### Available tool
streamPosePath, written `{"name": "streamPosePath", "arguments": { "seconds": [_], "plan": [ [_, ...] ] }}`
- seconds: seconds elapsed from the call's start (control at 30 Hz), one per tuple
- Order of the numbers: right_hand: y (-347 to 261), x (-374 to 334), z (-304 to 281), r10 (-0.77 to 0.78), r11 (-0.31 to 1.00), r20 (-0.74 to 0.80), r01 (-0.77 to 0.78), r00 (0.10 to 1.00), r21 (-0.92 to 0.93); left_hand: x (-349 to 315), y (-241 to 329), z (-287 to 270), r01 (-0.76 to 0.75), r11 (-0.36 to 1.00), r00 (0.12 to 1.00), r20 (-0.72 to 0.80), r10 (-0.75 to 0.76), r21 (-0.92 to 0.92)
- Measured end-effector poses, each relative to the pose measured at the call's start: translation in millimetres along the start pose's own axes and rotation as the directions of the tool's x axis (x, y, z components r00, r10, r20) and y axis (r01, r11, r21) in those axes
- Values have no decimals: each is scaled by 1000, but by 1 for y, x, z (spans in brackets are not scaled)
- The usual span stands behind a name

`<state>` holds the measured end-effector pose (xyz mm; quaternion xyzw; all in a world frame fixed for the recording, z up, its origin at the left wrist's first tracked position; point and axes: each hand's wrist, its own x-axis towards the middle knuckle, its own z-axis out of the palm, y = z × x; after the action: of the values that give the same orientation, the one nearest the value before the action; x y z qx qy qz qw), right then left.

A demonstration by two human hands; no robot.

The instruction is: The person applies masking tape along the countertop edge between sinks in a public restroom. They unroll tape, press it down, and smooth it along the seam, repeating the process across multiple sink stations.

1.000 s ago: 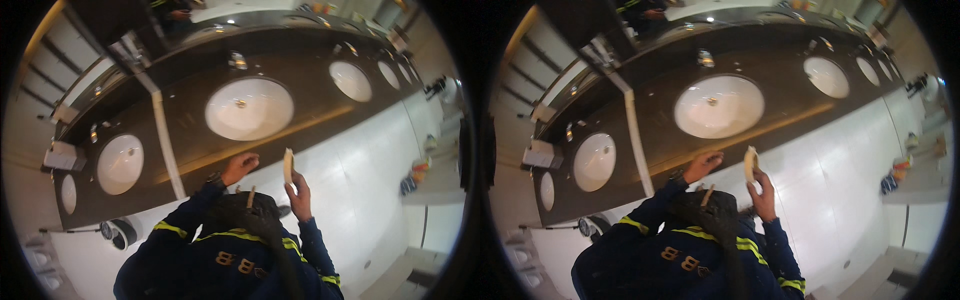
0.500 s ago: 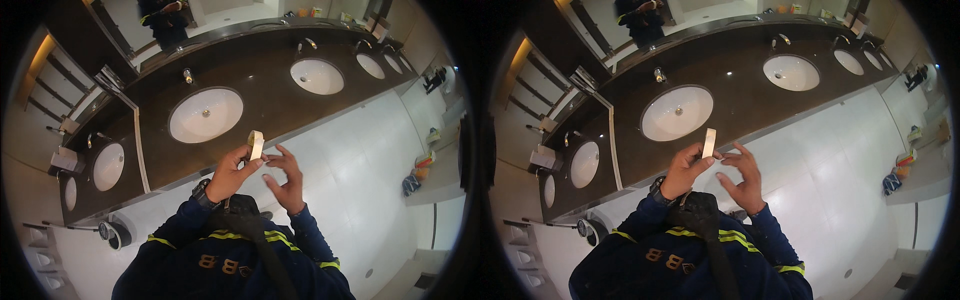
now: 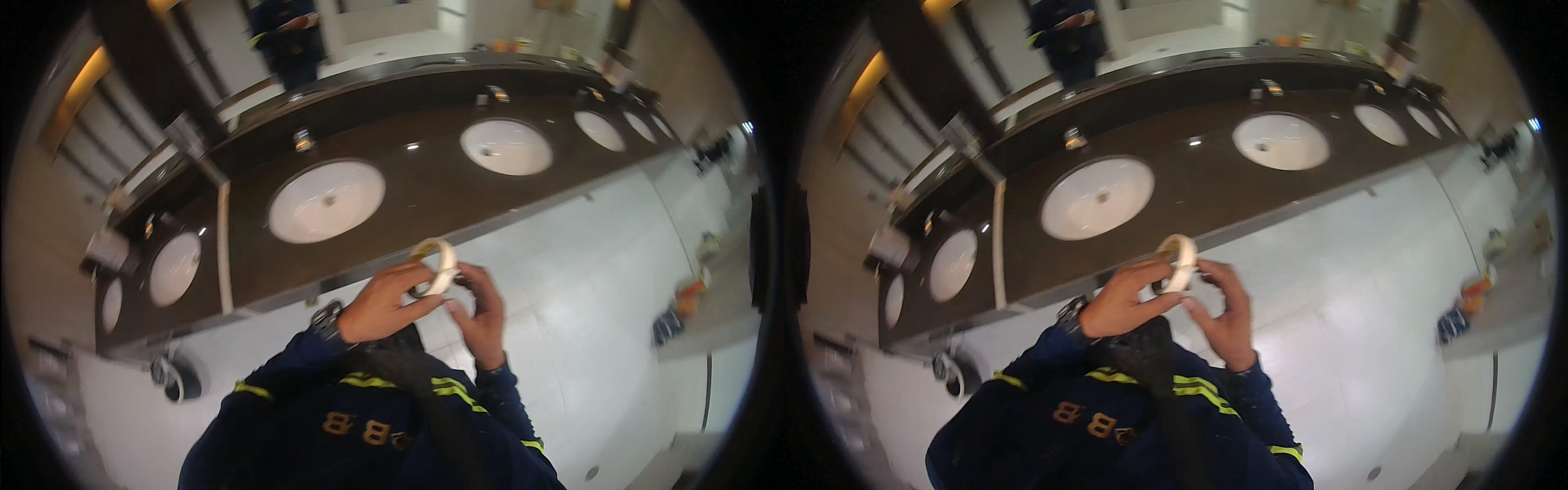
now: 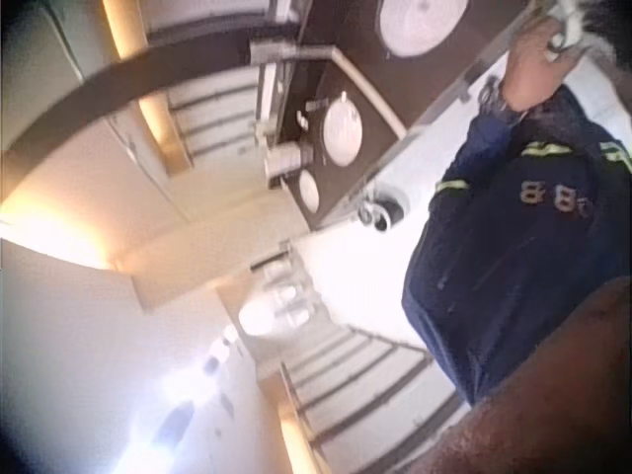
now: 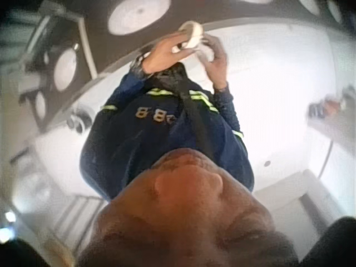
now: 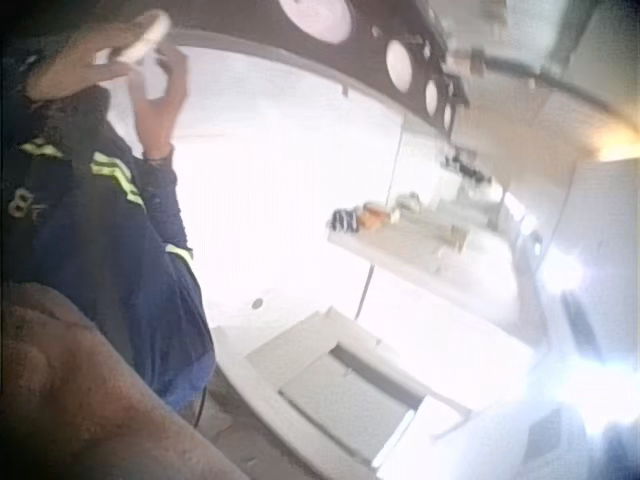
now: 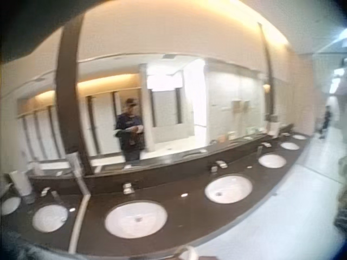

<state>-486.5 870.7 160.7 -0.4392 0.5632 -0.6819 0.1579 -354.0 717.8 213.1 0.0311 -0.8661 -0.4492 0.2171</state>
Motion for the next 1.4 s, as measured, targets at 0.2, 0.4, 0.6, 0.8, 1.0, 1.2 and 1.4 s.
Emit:
{"name": "streamPosePath", "arguments": {
  "seconds": [0.2,0.4,0.6,0.8,1.0,1.2,1.4],
  "plan": [
    [5,-5,-49,-20,998,1,20,1000,-66,47,3,38,78,991,989,138,-63,-111],
    [18,-2,-106,52,939,-170,-106,984,-328,123,-22,97,194,886,929,368,-29,-420],
    [54,26,-173,82,804,-347,-267,934,-531,223,-56,164,424,753,784,620,-26,-504],
    [78,83,-270,4,697,-479,-346,878,-628,357,-83,230,567,607,670,741,54,-557],
    [69,148,-360,-23,516,-461,-384,887,-766,471,-78,280,581,599,583,795,167,-551],
    [92,156,-438,-20,607,-578,-449,816,-655,567,-75,345,402,806,491,845,212,-435],
    [115,174,-554,-1,729,-636,-435,772,-529,666,-73,423,250,854,557,789,258,-456]
  ]
}}
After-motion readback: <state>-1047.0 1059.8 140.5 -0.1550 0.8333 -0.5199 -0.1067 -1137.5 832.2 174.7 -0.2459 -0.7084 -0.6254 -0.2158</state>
